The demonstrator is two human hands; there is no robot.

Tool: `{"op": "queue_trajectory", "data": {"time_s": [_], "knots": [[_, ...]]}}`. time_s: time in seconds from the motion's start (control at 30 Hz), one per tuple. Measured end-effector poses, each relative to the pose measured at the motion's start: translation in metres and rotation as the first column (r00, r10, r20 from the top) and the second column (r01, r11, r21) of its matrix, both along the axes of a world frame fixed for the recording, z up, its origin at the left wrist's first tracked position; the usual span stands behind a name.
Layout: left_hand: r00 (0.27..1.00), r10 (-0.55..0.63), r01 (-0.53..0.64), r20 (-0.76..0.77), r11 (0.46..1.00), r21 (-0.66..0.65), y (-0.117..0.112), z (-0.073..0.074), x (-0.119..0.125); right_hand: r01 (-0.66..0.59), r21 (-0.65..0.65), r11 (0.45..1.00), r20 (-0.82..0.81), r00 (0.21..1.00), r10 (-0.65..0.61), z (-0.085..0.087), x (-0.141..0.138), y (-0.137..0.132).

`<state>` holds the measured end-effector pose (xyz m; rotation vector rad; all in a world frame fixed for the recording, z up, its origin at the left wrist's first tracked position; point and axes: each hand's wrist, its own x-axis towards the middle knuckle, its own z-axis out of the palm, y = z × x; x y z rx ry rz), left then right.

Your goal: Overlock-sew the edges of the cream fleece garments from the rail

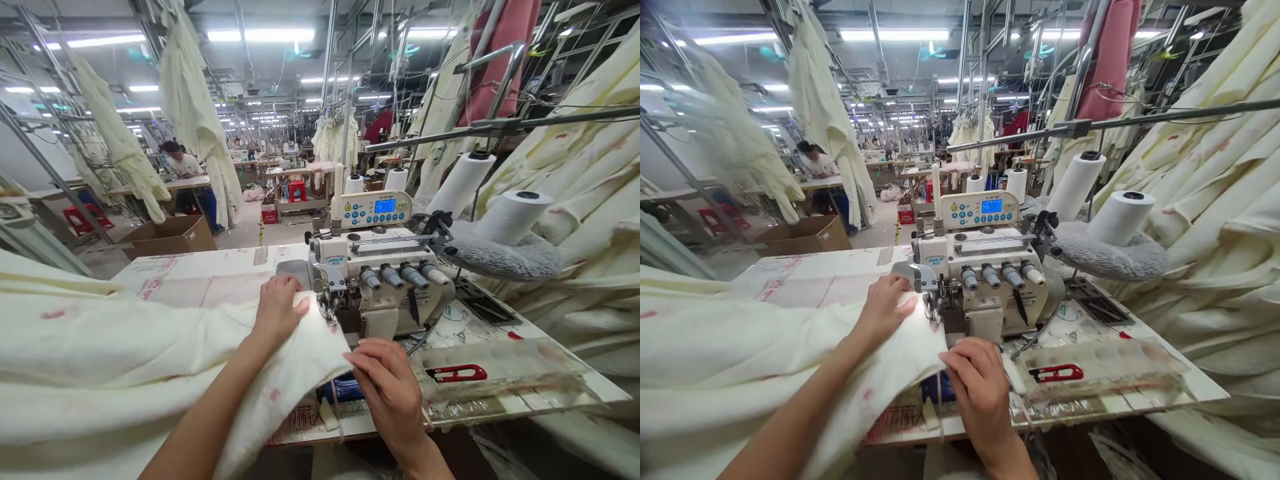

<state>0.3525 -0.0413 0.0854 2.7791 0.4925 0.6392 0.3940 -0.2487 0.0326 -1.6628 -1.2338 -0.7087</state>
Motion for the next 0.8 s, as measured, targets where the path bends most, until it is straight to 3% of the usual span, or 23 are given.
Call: {"op": "queue_trajectory", "data": {"time_s": [0.2,0.37,0.57,0.67,0.8], "knots": [[0.999,0.037,-0.036,-0.020,0.999,0.008,0.021,0.004,0.024,0.101,-0.052,0.994,0.032,0.995,-0.099,0.012,0.016,0.020],[0.996,0.084,-0.083,-0.031,0.996,0.022,0.035,0.003,0.042,0.201,-0.075,0.977,-0.018,0.979,-0.203,0.013,0.008,0.020],[0.983,0.173,-0.174,-0.068,0.985,-0.017,0.051,0.013,0.062,0.075,-0.083,0.994,-0.112,0.990,-0.084,0.007,-0.026,0.008],[0.964,0.237,-0.247,-0.117,0.966,-0.079,0.059,0.015,0.050,-0.030,-0.098,0.995,-0.170,0.985,0.013,0.002,-0.038,0.007],[0.952,0.260,-0.284,-0.165,0.947,-0.148,0.055,0.001,-0.018,-0.147,-0.114,0.983,-0.381,0.920,0.093,-0.008,-0.045,0.008]]}}
